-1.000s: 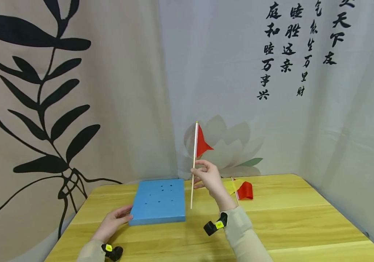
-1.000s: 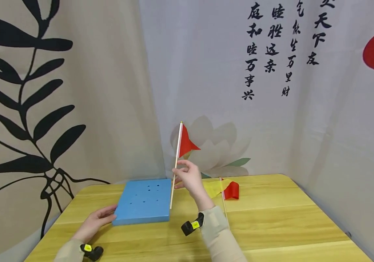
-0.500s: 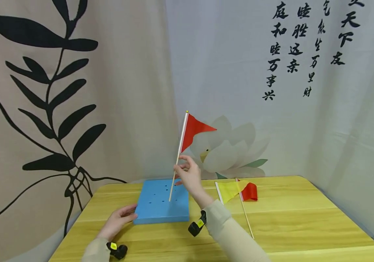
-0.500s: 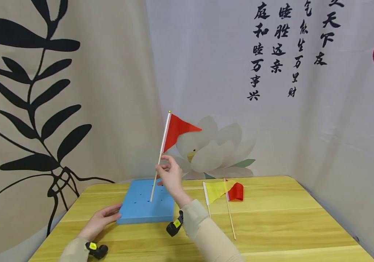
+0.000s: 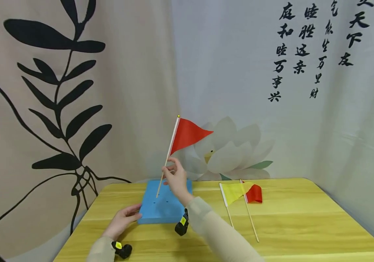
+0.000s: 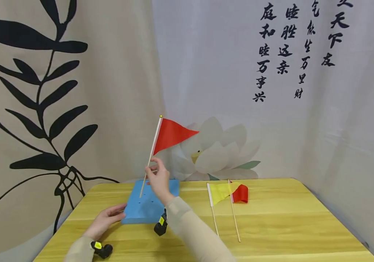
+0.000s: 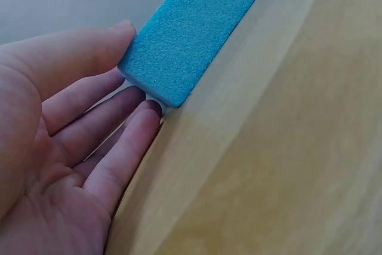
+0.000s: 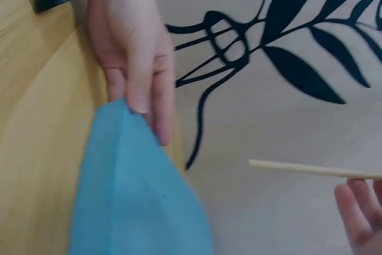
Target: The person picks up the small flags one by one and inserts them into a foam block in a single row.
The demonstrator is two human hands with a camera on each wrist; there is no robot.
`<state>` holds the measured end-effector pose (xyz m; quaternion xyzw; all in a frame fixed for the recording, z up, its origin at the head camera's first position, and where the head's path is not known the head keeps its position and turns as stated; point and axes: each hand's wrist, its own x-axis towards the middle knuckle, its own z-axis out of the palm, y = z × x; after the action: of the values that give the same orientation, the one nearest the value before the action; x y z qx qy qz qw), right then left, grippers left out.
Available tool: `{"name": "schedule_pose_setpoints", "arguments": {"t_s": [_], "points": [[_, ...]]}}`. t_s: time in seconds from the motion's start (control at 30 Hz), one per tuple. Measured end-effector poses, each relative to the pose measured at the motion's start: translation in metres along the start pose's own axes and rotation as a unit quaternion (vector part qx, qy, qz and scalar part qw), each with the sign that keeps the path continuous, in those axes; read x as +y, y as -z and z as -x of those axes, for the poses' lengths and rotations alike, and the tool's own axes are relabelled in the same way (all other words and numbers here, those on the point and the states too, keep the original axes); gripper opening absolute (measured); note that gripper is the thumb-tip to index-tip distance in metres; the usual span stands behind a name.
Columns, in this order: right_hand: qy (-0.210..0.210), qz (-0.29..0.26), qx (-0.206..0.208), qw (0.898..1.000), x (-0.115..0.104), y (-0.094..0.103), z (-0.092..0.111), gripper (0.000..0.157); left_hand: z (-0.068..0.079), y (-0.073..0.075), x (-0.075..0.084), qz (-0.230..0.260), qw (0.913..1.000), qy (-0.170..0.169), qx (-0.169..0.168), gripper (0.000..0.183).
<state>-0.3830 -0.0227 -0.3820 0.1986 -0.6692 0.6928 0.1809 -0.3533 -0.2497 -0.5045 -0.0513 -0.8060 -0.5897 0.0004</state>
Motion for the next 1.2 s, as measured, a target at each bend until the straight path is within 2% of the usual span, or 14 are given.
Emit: {"name": "schedule_pose_setpoints", "arguments": {"t_s": [0.1,0.5,0.77,0.97,1.2], "points": [[-0.010,0.012,-0.001,1.000,0.023,-0.006,-0.001,0.029,0.000,-0.003,-0.001,0.000,1.0000,-0.005,0.002,0.056],[-0.034,0.058,0.005,0.998,0.055,-0.010,0.001,0.029,0.002,-0.008,0.000,0.000,1.0000,0.000,0.007,0.052],[-0.032,0.071,0.001,0.997,0.063,-0.013,-0.001,0.029,-0.001,-0.005,-0.004,0.001,1.0000,-0.001,0.001,0.052],[-0.048,0.067,-0.001,0.997,0.067,-0.016,0.001,0.030,0.002,-0.003,0.000,0.000,1.0000,-0.004,-0.005,0.054],[-0.055,0.096,-0.004,0.994,0.068,-0.023,0.002,0.032,0.004,-0.001,0.003,-0.002,1.0000,-0.004,-0.001,0.053]]}}
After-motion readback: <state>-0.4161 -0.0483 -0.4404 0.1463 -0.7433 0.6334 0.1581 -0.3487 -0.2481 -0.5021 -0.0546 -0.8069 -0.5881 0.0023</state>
